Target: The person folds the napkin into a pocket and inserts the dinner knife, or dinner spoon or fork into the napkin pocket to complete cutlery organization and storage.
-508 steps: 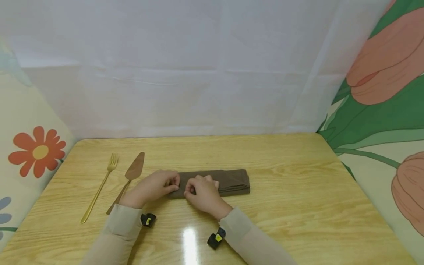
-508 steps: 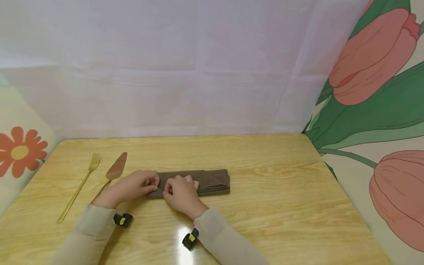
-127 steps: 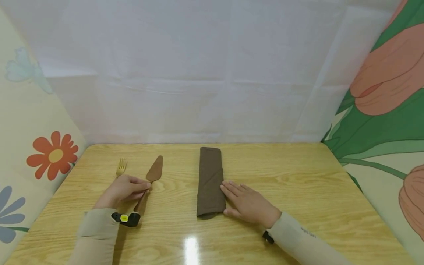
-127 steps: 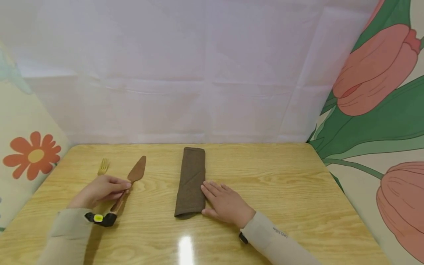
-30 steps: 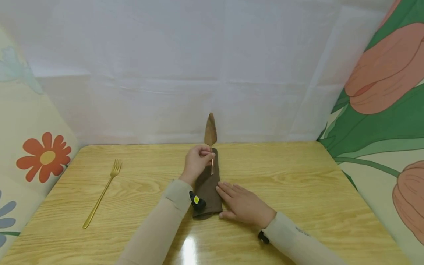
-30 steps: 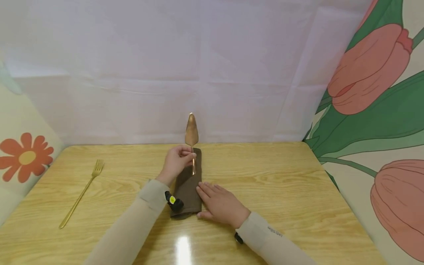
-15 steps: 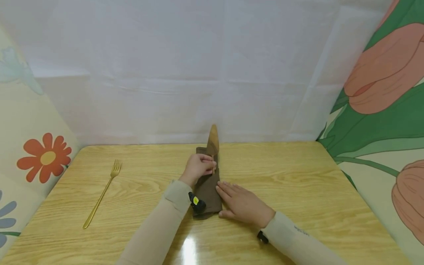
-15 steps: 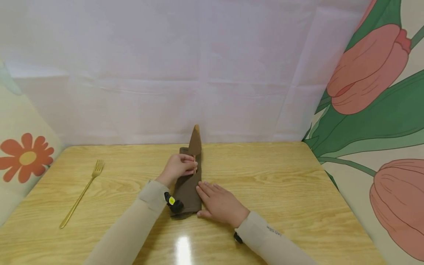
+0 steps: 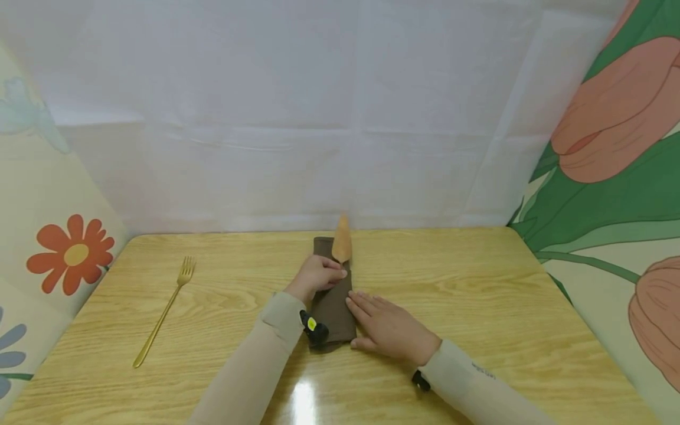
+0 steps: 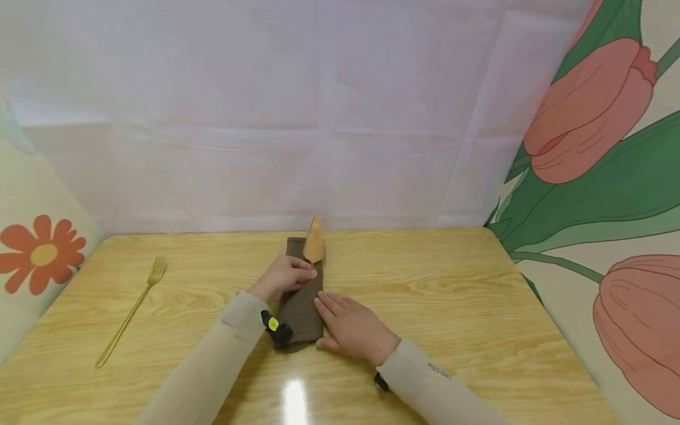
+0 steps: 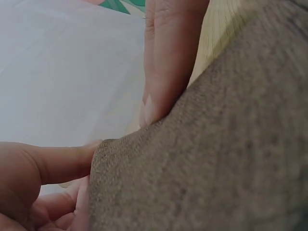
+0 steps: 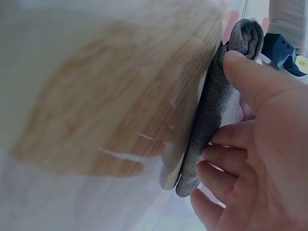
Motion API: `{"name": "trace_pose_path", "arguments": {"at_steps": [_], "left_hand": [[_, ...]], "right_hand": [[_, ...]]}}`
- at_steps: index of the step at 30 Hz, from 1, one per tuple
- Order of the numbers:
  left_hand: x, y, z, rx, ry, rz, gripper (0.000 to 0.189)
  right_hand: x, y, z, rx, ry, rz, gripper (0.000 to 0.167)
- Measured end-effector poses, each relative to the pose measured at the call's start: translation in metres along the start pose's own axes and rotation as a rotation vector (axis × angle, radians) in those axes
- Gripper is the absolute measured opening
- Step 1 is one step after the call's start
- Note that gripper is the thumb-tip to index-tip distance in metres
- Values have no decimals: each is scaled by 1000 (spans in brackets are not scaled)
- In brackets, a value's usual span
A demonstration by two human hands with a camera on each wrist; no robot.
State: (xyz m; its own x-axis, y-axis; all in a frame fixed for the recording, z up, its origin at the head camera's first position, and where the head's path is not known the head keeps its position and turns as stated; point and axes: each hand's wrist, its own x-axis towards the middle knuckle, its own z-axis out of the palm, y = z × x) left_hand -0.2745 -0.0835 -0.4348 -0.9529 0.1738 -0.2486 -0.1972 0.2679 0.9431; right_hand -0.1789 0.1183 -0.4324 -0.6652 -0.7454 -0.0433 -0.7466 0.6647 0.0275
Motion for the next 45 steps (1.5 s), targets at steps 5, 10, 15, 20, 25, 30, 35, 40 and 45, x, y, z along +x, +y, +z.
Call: {"name": "trace_pose_path", "arguments": {"at_steps": [5,10,15,20,25,30,35,40,45], "left_hand": [[-1,-1,0,29,-2,-44,22],[-4,-2,-3,63,1,-69,23],[-3,-2,-9,148,30,-38,18],[-6,4,-11,295,113,43,11],[-10,9,-11,334,82,64,9],[-10,8,-13,439,53,79,14],[-7,13,-9,512,239,173,13],[4,12,-6,447,268,171,30],[11,13,-6,395,224,104,37]], "right_hand": [[0,0,1,-10,7,-12,71],[1,-1,0,-14,8,-14,71],[1,-1,0,-10,11,-14,71],[2,-1,1,-7,28,-20,70],[2,0,3,-20,28,-16,71],[3,0,3,-26,18,-16,70],[2,-1,2,-22,4,-11,71],[2,-1,2,-19,-20,3,72],[2,-1,3,-19,-29,4,73]]}}
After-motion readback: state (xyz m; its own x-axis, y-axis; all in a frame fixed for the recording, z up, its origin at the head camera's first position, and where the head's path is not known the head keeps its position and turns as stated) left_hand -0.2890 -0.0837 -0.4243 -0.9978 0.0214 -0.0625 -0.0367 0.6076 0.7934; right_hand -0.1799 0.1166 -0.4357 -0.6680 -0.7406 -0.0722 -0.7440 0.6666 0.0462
